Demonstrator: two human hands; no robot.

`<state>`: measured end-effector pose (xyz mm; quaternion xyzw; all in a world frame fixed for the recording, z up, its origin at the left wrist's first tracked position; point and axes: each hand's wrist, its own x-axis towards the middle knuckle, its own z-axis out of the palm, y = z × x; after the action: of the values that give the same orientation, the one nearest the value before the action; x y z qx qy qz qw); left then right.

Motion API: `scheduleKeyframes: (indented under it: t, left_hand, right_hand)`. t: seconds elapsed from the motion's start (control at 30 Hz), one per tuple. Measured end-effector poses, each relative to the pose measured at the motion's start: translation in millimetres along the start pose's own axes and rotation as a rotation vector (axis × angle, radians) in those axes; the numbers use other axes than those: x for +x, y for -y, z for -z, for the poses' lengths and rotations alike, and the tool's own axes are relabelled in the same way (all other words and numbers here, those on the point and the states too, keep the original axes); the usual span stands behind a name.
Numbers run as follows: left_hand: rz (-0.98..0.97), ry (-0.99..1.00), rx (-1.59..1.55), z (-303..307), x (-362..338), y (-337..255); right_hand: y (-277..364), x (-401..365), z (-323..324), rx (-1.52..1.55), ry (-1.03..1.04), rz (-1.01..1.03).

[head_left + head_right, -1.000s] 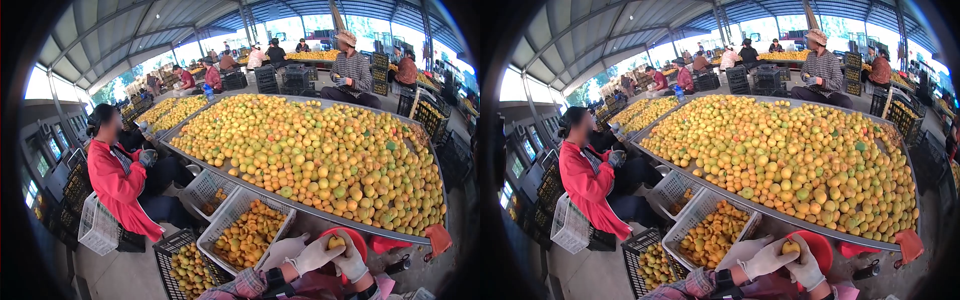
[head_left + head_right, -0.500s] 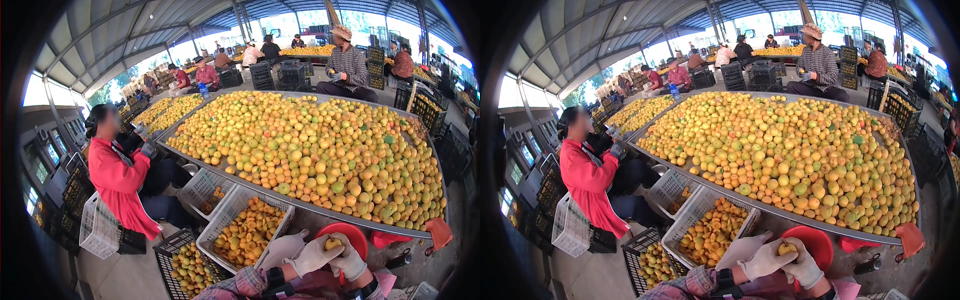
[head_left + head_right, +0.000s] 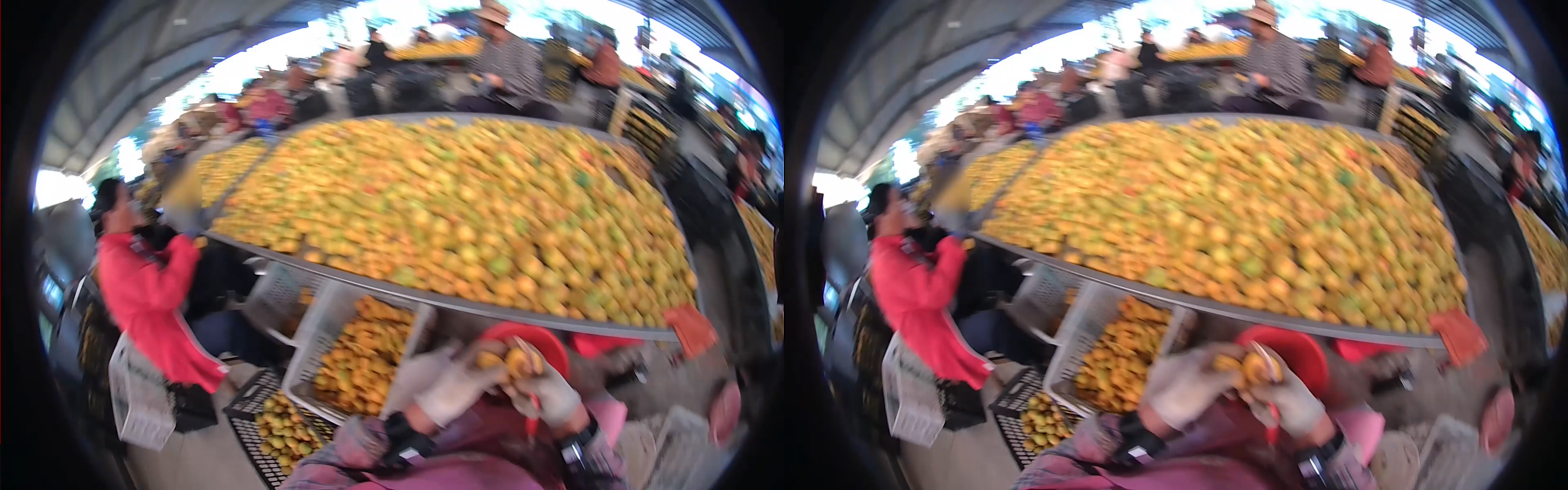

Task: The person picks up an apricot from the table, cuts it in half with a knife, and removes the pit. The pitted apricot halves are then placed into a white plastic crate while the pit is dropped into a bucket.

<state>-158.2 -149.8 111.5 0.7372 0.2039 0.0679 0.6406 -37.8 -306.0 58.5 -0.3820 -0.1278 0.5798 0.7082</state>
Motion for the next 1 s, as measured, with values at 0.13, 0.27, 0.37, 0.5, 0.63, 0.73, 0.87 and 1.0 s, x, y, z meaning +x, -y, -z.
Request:
scheduleKeyframes:
  t: [0.13, 0.27, 0.37, 0.5, 0.63, 0.73, 0.87, 1.0]
  left_hand:
    - [0.032, 0.02, -0.386, 1, 9, 60]
    - [0.098, -0.048, -0.746, 30, 14, 99]
    - [0.162, -0.269, -0.387, 73, 10, 118]
    - [-0.091, -0.571, 0.33, 117, 15, 168]
    - [0.004, -0.224, -0.037, 69, 7, 74]
    - [0.054, 0.144, -0.22, 30, 13, 75]
    - [-0.111, 0.153, 0.282, -2, 8, 28]
    - [0.142, 0.299, -0.545, -19, 20, 85]
  right_hand:
    - [-5, -1, 24, 0.061, -0.001, 0.057]
    - [-10, -6, 38, 0.111, -0.101, 0.021]
    - [-16, -7, 49, 0.165, -0.095, 0.047]
    - [-17, -3, 42, 0.153, -0.042, -0.006]
    - [-22, 10, 28, 0.132, 0.066, -0.049]
    - [-30, 19, 17, 0.106, 0.124, -0.058]
    - [-39, 17, 15, 0.037, 0.045, -0.017]
    - [-50, 11, 20, 0.007, -0.055, 0.036]
